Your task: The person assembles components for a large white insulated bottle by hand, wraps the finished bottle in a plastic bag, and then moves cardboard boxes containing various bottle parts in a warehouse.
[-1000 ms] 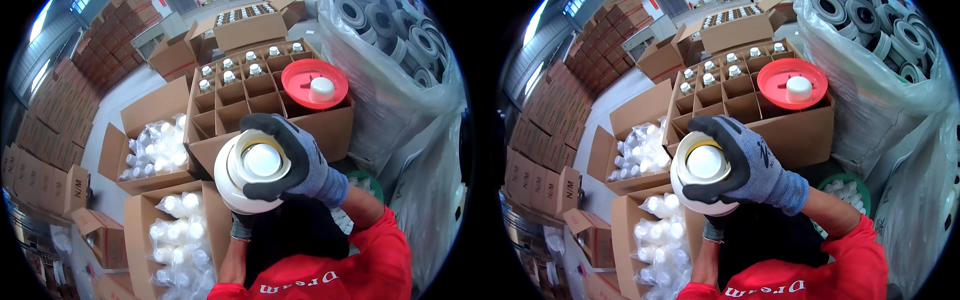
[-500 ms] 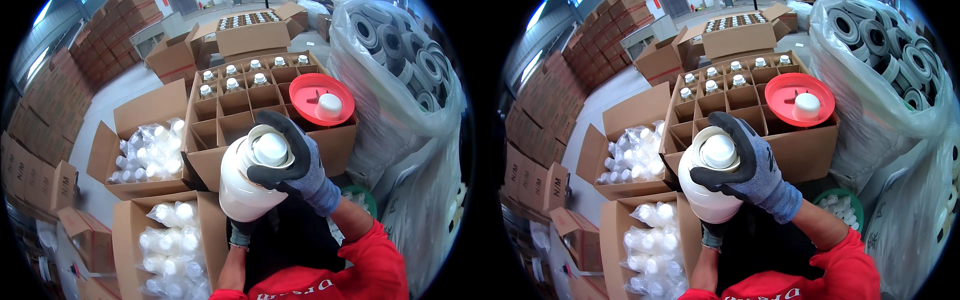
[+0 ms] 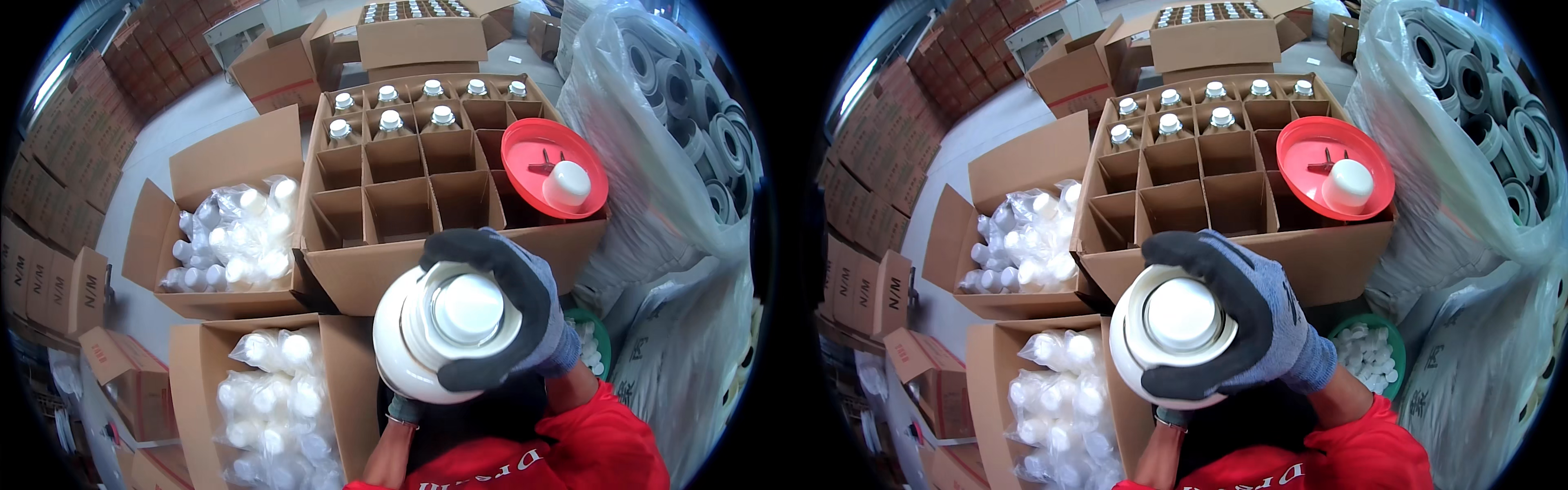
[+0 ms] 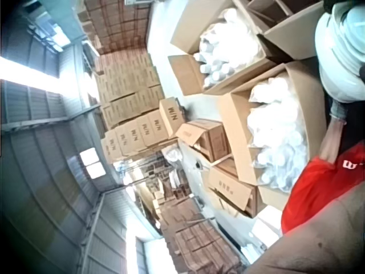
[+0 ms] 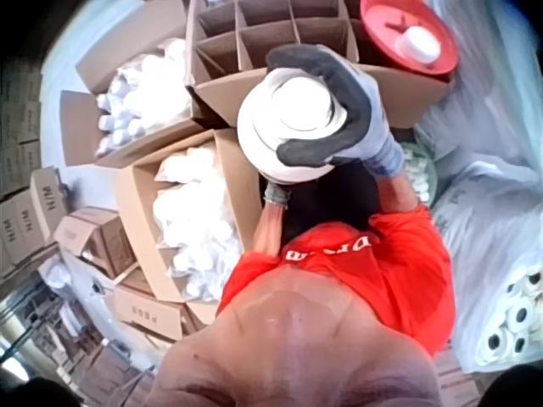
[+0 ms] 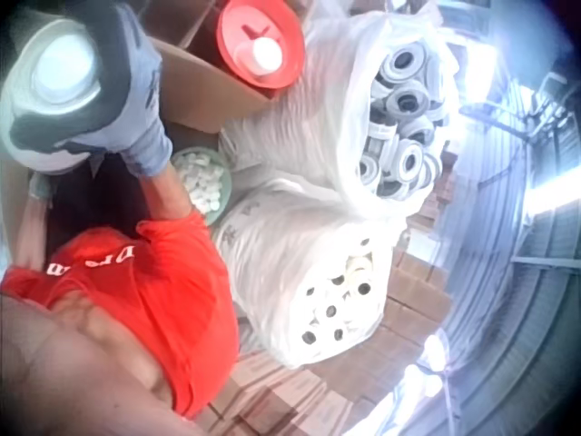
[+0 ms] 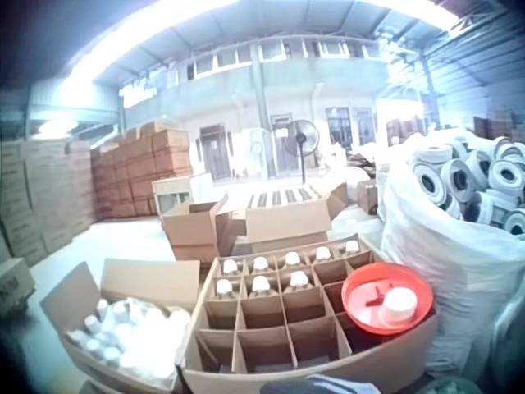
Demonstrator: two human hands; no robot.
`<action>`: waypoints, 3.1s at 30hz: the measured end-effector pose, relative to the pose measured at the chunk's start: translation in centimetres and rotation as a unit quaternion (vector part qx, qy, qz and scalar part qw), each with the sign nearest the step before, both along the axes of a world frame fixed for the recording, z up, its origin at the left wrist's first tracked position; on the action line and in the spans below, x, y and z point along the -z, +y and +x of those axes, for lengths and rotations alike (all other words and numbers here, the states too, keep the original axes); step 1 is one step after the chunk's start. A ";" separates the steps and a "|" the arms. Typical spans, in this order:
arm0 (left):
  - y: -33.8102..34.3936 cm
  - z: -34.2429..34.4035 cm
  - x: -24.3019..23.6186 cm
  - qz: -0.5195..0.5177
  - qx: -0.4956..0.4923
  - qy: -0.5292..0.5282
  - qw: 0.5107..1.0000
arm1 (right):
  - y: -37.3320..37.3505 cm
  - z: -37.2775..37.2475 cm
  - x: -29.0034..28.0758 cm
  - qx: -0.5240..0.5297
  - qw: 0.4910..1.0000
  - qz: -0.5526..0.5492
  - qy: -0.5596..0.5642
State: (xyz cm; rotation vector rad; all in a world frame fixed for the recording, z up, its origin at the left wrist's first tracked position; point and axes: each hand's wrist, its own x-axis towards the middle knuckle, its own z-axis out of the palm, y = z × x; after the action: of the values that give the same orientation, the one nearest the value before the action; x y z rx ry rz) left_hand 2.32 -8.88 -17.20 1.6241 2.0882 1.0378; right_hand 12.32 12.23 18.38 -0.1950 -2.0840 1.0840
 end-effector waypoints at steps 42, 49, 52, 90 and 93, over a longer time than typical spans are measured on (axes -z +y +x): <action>10.5 0.2 -22.8 -0.185 0.358 0.248 0.881 | -4.2 43.3 -1.0 0.681 0.610 0.248 -0.322; 10.5 1.1 -23.8 -0.146 0.357 0.146 0.911 | -7.2 57.2 -0.4 0.738 0.411 -0.033 -0.534; 10.0 2.1 -27.5 -0.176 0.287 0.198 0.921 | -6.8 51.6 -3.5 0.790 0.339 0.001 -0.511; 7.8 1.2 -25.9 0.230 0.047 -0.292 0.927 | -0.9 5.1 5.4 -0.050 0.859 -0.500 -0.092; 8.1 1.1 -27.0 0.219 0.057 -0.280 0.933 | -0.7 5.3 7.7 -0.069 0.887 -0.448 -0.088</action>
State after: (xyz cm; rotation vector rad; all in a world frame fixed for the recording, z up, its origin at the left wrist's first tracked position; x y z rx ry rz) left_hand 3.37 -0.78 9.79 1.3689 1.4375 1.7671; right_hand 17.60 11.50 10.64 -0.6134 -1.5998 2.1281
